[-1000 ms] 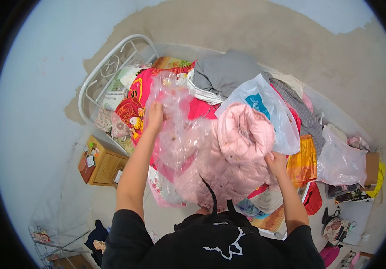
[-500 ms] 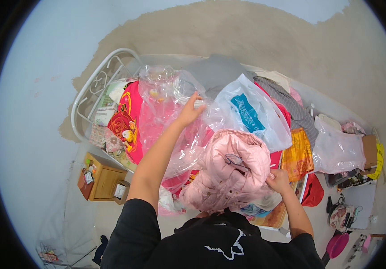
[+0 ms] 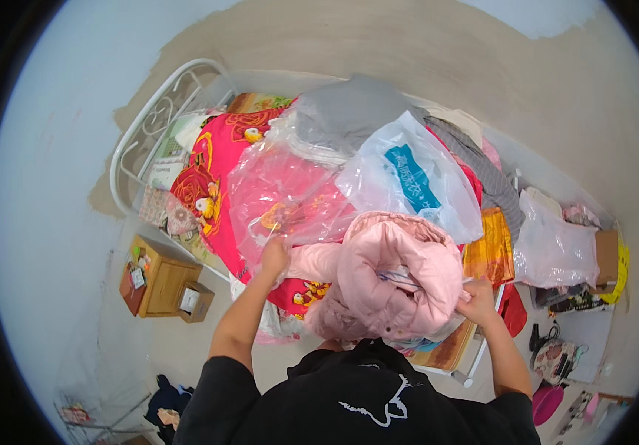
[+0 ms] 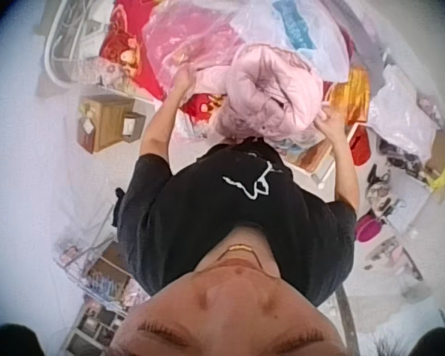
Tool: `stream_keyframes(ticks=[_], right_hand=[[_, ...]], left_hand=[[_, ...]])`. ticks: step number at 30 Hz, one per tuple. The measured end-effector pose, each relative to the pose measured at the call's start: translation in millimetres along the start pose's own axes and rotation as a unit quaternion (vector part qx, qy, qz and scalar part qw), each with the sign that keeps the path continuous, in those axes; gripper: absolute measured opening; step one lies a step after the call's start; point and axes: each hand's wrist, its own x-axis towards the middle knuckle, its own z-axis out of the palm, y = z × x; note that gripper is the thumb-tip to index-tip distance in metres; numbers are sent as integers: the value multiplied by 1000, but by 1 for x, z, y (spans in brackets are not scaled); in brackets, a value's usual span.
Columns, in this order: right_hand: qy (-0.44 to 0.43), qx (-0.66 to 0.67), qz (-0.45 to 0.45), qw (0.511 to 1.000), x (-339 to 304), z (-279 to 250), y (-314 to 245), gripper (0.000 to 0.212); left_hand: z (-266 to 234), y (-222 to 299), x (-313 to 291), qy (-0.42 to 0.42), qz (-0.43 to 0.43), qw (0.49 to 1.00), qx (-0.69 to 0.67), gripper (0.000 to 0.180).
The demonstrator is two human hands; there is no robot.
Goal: The person places a pink jacket into a clear plastic bag, puts the bagged jacket into a white bag, and then moves and folds other garments on a bed.
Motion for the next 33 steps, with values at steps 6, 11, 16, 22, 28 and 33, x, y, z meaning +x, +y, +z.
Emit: stream_keyframes(ticks=[6, 11, 16, 22, 28, 33], right_hand=[[10, 109, -147, 983, 44, -45, -54, 34], [1, 45, -211, 976, 76, -39, -76, 36], [-42, 84, -203, 975, 93, 4, -82, 31], [-112, 38, -71, 990, 121, 56, -86, 28], [-105, 9, -25, 994, 138, 106, -80, 36], [-62, 55, 33, 996, 139, 122, -69, 38]], left_hand=[[-33, -42, 50, -144, 114, 968, -169, 23], [-82, 26, 52, -396, 188, 898, -36, 34], [-117, 44, 48, -310, 120, 943, -33, 29], [-169, 100, 29, -92, -4, 945, -314, 16], [-187, 152, -22, 44, 185, 975, -112, 15], [-134, 157, -101, -119, 219, 965, -86, 22]])
